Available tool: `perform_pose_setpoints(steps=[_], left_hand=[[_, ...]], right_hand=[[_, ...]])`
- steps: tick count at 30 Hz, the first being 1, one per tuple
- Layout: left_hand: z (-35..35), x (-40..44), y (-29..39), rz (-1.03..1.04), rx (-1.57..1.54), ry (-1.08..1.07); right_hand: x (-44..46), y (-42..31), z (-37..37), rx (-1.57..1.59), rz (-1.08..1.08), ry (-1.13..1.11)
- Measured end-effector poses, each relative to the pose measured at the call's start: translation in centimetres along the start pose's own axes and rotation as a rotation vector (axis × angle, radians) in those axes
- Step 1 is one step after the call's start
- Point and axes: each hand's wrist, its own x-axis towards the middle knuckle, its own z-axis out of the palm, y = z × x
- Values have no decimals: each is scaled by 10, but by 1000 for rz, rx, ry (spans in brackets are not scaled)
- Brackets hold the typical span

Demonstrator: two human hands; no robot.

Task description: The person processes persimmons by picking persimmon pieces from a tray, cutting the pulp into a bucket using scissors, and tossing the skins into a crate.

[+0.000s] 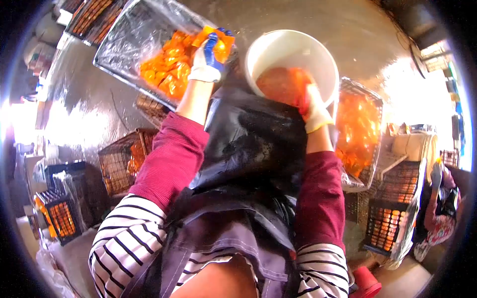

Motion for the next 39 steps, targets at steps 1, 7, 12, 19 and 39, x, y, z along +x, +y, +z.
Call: perform_pose_setpoints(steps=[1,7,12,19,39], left_hand=[[-5,12,-21,-37,23,-78],[54,-17,-75,-124,6,-6],[50,-13,-81,-263,131,-25],[48,-7,-85,-300,133,-73],[49,-17,-96,-341,307,-37]], right_hand=[[-5,0,11,25,156,21],[-1,21,8,-682,-99,-133],[8,30,13,-613,-101,-198],[-7,1,31,-711,-43,-155],[-6,0,43,-469,164,-16]])
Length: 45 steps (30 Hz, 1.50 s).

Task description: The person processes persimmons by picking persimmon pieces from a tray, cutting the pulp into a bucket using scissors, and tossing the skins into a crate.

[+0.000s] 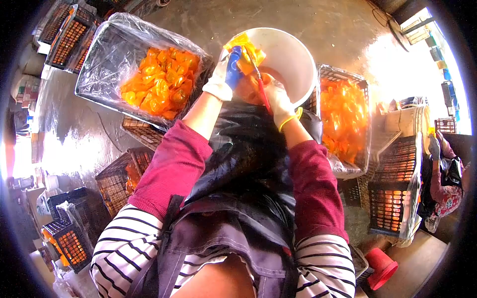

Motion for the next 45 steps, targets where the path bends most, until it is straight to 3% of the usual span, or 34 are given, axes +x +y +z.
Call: perform_pose_setpoints(steps=[3,5,6,9,15,18,21,24,26,29,31,34,38,41,42,43,45], left_hand=[[0,-1,0,-34,161,52],[-1,-3,2,-91,329,125],[-5,-4,1,5,539,80],[-10,-3,-5,174,891,23],[-19,15,-11,4,529,237],[-10,10,-1,15,757,311],[-38,34,-26,119,800,286],[-42,41,-37,125,693,195],[1,18,-9,-132,152,308],[19,14,-19,30,180,234],[19,15,-22,93,407,210],[13,21,-23,160,662,170],[23,7,-9,115,601,167],[21,4,-13,163,530,108],[38,-15,4,27,331,114],[49,-20,8,-8,239,150],[30,2,-10,-78,372,166]], right_hand=[[-18,-21,5,65,107,39],[11,14,0,-176,-165,139],[14,16,2,-295,-301,190],[11,14,-6,-133,-119,75],[7,-2,-16,-279,-77,30],[16,5,-23,-480,-340,93],[16,-2,-29,-319,-216,1],[15,-7,-32,-18,66,-99],[11,-8,-28,82,47,-85],[12,-1,-23,326,125,-109],[7,-8,-20,421,205,-150],[6,-1,-19,400,119,-130],[-4,-14,-9,379,176,-62],[16,13,-1,285,-22,-82],[41,38,1,99,-307,8],[42,40,4,107,-261,15],[46,46,1,119,-169,46]])
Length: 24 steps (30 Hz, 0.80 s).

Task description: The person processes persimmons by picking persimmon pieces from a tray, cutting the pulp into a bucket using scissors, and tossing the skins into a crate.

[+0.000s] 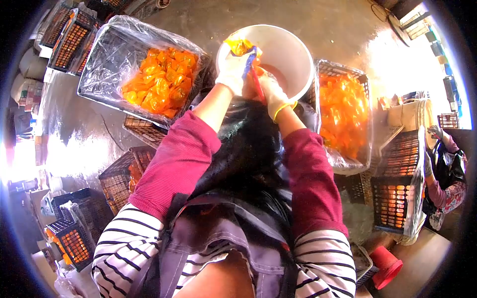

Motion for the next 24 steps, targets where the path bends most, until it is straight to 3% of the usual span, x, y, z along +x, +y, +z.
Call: perform_pose_setpoints(steps=[1,4,5,8,9,10,12,14,16,18,23,24], left_hand=[[5,0,-4,63,90,75],[20,-11,4,226,390,276],[30,-36,26,258,507,320],[36,-57,49,571,495,148],[35,-47,42,505,189,-9],[24,-16,15,538,257,157],[9,-19,23,209,1,18],[-45,24,-16,765,767,56],[-59,4,-4,314,253,-99],[-50,-15,16,-49,-65,29],[-65,9,-9,6,-326,-181],[-48,-15,14,-35,-229,-114]], right_hand=[[32,51,-17,302,150,-46],[-8,-8,-7,156,81,-95],[-5,-3,-8,289,98,-82],[-10,-14,2,813,81,-8],[-17,-20,-2,818,26,-78],[-24,-32,-5,821,-30,-156],[-45,-68,-6,667,72,-31],[-46,-70,-8,623,12,-76],[-45,-72,-13,743,53,-185],[-52,-80,-10,614,-14,-199],[-43,-80,-16,683,-30,-366],[-43,-78,-16,721,-12,-396]])
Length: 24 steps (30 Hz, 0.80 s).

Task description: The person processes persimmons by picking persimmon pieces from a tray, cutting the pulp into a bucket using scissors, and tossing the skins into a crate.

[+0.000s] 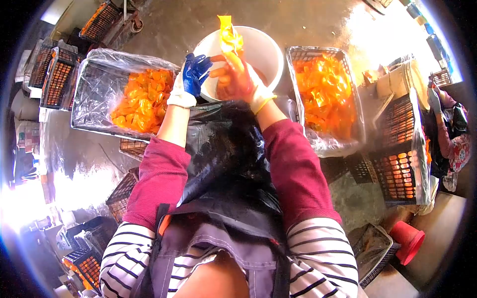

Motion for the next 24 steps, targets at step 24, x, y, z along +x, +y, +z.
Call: perform_pose_setpoints(steps=[24], left_hand=[[-13,-8,0,108,198,-203]], right_hand=[[-106,-98,-30,-274,-329,359]])
